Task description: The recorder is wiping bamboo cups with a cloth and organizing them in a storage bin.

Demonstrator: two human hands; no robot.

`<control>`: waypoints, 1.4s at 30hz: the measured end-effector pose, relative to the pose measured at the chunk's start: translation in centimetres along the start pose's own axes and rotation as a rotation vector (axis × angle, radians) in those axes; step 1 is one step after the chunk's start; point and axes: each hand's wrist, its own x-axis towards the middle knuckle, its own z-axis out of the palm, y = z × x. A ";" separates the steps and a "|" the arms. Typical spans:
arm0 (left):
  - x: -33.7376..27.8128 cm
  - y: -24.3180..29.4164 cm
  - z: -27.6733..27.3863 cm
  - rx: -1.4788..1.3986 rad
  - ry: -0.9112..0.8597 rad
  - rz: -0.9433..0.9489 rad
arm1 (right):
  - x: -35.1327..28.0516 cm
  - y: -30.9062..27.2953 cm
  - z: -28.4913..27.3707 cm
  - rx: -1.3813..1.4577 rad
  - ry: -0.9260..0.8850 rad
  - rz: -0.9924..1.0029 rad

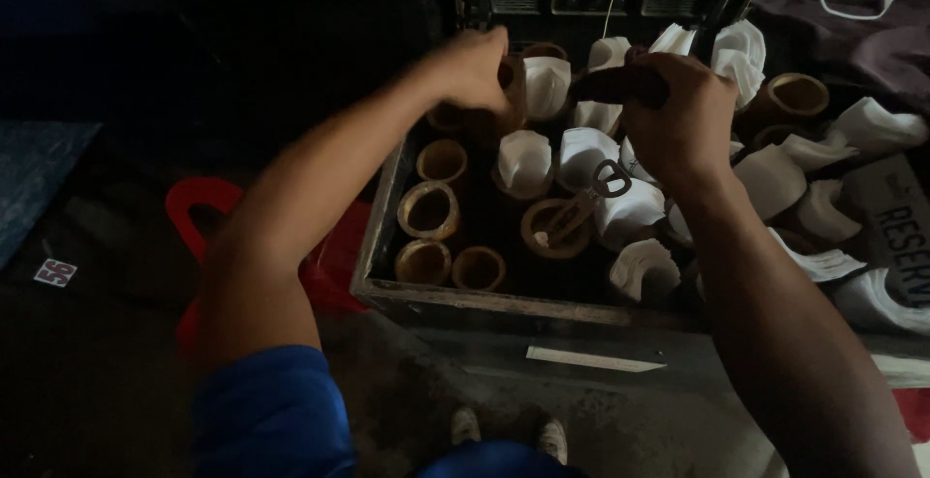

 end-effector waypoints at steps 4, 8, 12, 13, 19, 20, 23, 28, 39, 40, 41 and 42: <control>-0.5 0.0 2.3 0.014 -0.003 -0.003 | 0.3 -1.0 -0.5 -0.039 -0.103 0.155; 1.5 -2.3 6.3 0.047 -0.016 0.059 | 0.3 -1.1 -0.5 -0.004 -0.052 -0.012; 2.5 -3.4 7.7 0.091 -0.131 0.108 | 0.1 -0.1 -0.2 -0.076 -0.057 -0.050; 3.0 -3.8 8.2 0.090 -0.134 0.109 | 0.3 -0.8 -0.6 -0.076 -0.058 -0.047; 4.2 -6.5 12.0 0.194 -0.308 0.109 | -0.2 0.4 0.0 -0.017 -0.050 -0.014; 2.8 -4.9 10.7 0.234 -0.290 0.172 | -0.2 0.3 -0.1 -0.088 -0.042 -0.096; -1.4 1.2 6.2 0.276 -0.302 0.268 | 0.3 -0.8 -0.7 -0.128 -0.044 -0.145; -4.2 2.6 6.4 0.138 -0.308 0.298 | -0.3 1.1 0.4 -0.085 -0.011 -0.129; -9.7 -0.1 1.3 -0.295 -0.005 0.259 | -0.1 3.8 0.0 -0.137 0.139 -0.037; -10.2 -0.3 0.6 -0.292 -0.004 0.260 | 0.2 2.8 -0.7 -0.136 0.142 -0.037; -10.6 -0.4 0.0 -0.511 0.077 0.262 | 0.5 1.8 -1.3 0.210 0.148 0.085; -11.2 -0.6 -0.7 -0.731 0.163 0.262 | 0.8 0.7 -2.0 0.555 0.149 0.203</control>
